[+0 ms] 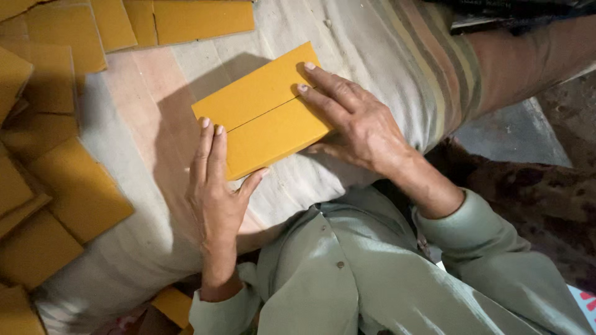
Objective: The person folds flat yellow cardboard blanks into small boxes, pressing the creases and tucking the flaps to form each box, then sets the finished box aside and takes the next flat blank from the pile. The person repeats this folding cycle on their lap.
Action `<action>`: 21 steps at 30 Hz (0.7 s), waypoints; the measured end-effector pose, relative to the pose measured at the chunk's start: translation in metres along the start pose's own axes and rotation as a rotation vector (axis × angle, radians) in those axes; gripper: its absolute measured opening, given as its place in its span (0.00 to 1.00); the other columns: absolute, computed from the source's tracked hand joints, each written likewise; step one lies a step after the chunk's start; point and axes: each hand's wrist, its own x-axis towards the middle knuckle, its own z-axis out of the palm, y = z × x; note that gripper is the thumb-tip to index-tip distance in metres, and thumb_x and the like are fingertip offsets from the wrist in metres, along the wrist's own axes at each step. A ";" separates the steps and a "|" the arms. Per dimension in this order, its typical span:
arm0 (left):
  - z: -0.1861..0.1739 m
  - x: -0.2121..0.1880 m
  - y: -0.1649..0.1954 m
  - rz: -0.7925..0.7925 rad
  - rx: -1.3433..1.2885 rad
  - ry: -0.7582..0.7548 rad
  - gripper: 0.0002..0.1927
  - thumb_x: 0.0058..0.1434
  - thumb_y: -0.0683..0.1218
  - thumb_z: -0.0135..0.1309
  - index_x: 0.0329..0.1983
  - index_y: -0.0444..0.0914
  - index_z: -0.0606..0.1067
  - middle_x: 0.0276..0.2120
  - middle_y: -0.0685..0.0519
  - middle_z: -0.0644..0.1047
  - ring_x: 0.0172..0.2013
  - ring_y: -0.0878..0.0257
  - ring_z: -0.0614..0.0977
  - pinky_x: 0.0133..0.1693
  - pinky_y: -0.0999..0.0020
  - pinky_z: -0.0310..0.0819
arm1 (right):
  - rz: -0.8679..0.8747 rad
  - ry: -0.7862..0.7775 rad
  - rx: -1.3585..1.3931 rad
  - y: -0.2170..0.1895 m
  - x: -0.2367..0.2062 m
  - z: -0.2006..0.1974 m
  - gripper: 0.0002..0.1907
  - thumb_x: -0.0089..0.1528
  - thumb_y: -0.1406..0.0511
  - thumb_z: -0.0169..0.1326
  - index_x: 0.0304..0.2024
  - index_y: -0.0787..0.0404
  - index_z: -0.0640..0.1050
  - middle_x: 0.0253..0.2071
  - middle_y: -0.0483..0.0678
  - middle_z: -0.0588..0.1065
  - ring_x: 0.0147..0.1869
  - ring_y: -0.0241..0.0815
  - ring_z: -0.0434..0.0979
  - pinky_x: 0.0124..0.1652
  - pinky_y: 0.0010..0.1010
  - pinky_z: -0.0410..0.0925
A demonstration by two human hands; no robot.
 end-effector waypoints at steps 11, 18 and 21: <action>0.026 0.005 0.031 0.076 0.233 0.105 0.25 0.79 0.52 0.38 0.69 0.33 0.72 0.70 0.45 0.69 0.73 0.45 0.65 0.74 0.41 0.52 | -0.109 0.063 -0.285 -0.048 0.006 0.030 0.35 0.66 0.53 0.55 0.69 0.67 0.68 0.73 0.61 0.62 0.79 0.61 0.57 0.74 0.58 0.46; 0.013 0.009 0.027 0.155 0.206 0.056 0.28 0.77 0.55 0.41 0.69 0.31 0.69 0.70 0.42 0.68 0.73 0.45 0.64 0.74 0.41 0.50 | -0.227 0.028 -0.199 -0.043 0.011 0.020 0.36 0.66 0.54 0.55 0.68 0.71 0.66 0.73 0.63 0.63 0.78 0.58 0.59 0.74 0.49 0.50; 0.003 0.009 0.023 0.133 0.311 0.064 0.34 0.71 0.62 0.47 0.67 0.32 0.70 0.69 0.44 0.68 0.71 0.47 0.65 0.71 0.38 0.45 | -0.129 0.028 -0.506 -0.036 0.010 0.012 0.34 0.64 0.61 0.52 0.72 0.65 0.67 0.76 0.55 0.64 0.81 0.51 0.61 0.77 0.46 0.51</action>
